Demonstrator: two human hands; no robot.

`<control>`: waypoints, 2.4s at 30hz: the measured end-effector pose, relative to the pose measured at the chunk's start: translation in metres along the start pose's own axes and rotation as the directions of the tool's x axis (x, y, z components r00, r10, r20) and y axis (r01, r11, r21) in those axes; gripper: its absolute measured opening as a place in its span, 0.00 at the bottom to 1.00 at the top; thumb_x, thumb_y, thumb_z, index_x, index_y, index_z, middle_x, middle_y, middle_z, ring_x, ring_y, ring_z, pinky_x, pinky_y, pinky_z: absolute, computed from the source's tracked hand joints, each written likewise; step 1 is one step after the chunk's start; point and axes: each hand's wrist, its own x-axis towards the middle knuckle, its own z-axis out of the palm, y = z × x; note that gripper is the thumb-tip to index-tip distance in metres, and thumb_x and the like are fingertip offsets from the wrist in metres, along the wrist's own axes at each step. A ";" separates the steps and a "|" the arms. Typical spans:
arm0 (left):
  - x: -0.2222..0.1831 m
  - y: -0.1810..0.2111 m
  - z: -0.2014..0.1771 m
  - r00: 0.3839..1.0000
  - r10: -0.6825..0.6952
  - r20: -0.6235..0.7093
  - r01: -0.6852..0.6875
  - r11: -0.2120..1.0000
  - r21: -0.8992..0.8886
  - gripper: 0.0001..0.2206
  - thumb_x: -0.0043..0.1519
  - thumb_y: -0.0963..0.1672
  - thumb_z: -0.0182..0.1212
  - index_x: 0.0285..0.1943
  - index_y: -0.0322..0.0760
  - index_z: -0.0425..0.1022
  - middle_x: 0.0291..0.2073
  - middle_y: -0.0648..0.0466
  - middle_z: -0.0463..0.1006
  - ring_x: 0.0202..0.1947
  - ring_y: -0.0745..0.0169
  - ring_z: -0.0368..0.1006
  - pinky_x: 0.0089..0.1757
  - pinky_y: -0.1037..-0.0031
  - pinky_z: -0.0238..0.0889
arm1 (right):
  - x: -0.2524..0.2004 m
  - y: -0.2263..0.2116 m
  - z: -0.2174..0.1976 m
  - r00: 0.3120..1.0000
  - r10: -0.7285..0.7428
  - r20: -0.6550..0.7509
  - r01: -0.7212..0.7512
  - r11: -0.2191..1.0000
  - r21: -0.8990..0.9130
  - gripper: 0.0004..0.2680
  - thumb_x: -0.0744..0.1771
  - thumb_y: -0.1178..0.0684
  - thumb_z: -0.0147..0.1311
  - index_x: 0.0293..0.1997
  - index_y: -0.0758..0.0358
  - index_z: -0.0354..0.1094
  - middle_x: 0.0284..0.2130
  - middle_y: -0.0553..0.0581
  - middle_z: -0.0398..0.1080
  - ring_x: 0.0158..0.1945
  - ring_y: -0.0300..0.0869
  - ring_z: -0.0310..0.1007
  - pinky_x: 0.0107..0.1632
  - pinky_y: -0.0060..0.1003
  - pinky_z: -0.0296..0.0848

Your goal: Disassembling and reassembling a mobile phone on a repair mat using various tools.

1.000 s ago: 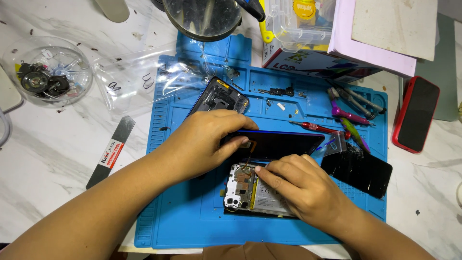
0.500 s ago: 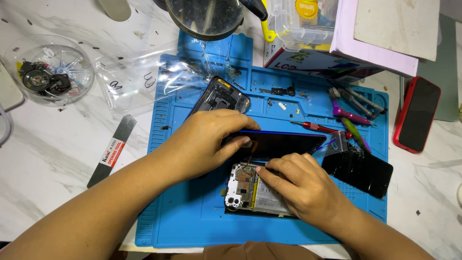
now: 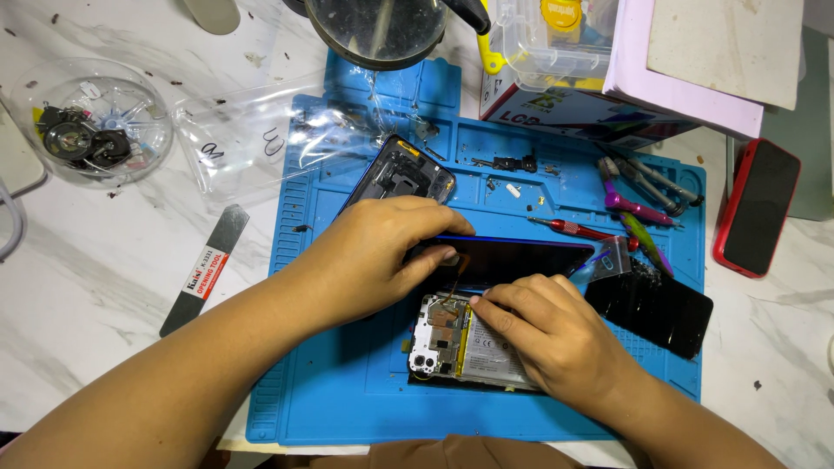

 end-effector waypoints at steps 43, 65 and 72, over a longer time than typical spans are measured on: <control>-0.003 0.017 -0.017 0.921 0.257 0.292 -0.266 0.964 -0.009 0.12 0.55 0.42 0.70 0.45 0.38 0.74 0.35 0.53 0.77 0.34 0.47 0.71 0.36 0.60 0.66 | -0.010 0.087 -0.053 0.935 0.352 0.034 -0.336 0.915 -0.224 0.06 0.65 0.59 0.60 0.45 0.60 0.76 0.38 0.53 0.73 0.43 0.46 0.73 0.43 0.41 0.76; -0.005 0.010 -0.014 0.922 0.242 0.301 -0.273 0.960 0.067 0.12 0.56 0.43 0.70 0.48 0.42 0.78 0.39 0.55 0.80 0.37 0.54 0.77 0.37 0.67 0.72 | -0.089 0.159 -0.107 0.735 0.642 -0.217 -0.675 0.666 -0.316 0.07 0.66 0.61 0.54 0.45 0.59 0.77 0.41 0.53 0.76 0.47 0.49 0.75 0.42 0.47 0.73; -0.006 0.010 -0.013 0.925 0.239 0.295 -0.268 0.961 0.061 0.12 0.58 0.45 0.70 0.48 0.41 0.77 0.40 0.56 0.80 0.37 0.54 0.77 0.38 0.67 0.72 | -0.072 0.167 -0.085 0.701 0.713 0.004 -0.694 0.684 -0.226 0.10 0.66 0.48 0.61 0.47 0.58 0.78 0.41 0.55 0.74 0.44 0.49 0.75 0.45 0.45 0.73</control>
